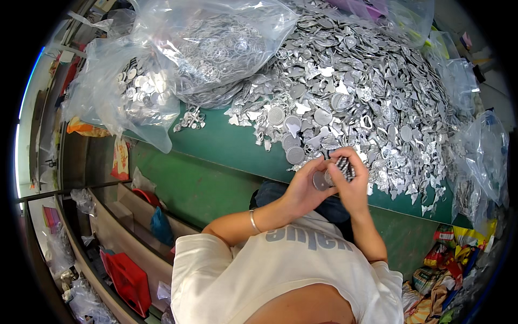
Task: The person sorts small silver-colored decorative pieces by hand on a green workbench, picking through a large central pile and placing selected items into plastic bags.
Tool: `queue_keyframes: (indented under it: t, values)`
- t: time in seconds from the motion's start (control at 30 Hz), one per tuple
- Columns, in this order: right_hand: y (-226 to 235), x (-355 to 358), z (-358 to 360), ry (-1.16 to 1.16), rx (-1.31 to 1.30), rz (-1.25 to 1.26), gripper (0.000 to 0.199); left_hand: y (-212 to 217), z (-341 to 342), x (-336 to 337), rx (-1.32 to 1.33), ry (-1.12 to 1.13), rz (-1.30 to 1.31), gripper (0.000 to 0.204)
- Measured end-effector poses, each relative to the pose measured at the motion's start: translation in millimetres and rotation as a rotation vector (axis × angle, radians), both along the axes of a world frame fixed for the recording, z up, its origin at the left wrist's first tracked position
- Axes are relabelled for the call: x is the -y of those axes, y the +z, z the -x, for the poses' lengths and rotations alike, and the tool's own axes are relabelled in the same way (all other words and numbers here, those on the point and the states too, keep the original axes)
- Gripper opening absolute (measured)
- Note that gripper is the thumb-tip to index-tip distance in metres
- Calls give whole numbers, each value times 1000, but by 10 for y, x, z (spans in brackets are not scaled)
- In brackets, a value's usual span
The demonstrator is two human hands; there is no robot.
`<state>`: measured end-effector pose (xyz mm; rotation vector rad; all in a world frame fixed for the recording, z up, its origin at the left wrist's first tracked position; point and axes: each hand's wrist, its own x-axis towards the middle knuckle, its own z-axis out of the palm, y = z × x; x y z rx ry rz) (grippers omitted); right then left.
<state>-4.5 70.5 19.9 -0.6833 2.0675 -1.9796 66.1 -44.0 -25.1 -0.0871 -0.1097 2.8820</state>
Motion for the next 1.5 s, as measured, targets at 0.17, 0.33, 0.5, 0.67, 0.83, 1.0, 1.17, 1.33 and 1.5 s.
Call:
queue_keyframes:
  t: [0.17, 0.33, 0.5, 0.67, 0.83, 1.0, 1.17, 1.33, 1.5]
  values:
    - [91, 189, -170, -165, -543, -242, 21, 673, 249, -203, 390, 97, 396, 36]
    - [104, 200, -79, -99, -639, -313, 21, 273, 206, -193, 242, 181, 305, 35]
    - [291, 464, 144, -180, -731, -189, 15, 514, 293, -230, 463, 198, 209, 30]
    - [332, 548, 470, -238, -664, -151, 7, 142, 228, 46, 410, 168, 25, 18]
    - [5, 556, 568, -285, -778, -871, 23, 285, 127, 240, 508, 168, -72, 16]
    - [-111, 592, 541, -293, -821, -757, 29, 298, 111, 307, 525, 118, 53, 13]
    - [-110, 526, 544, -214, -647, -515, 17, 255, 100, 303, 491, 109, 19, 13]
    - [159, 625, 608, -101, -496, -287, 19, 270, 94, 346, 472, 136, 107, 21]
    - [-63, 1022, 864, 48, -815, -530, 29, 254, 69, 344, 461, 141, 89, 23]
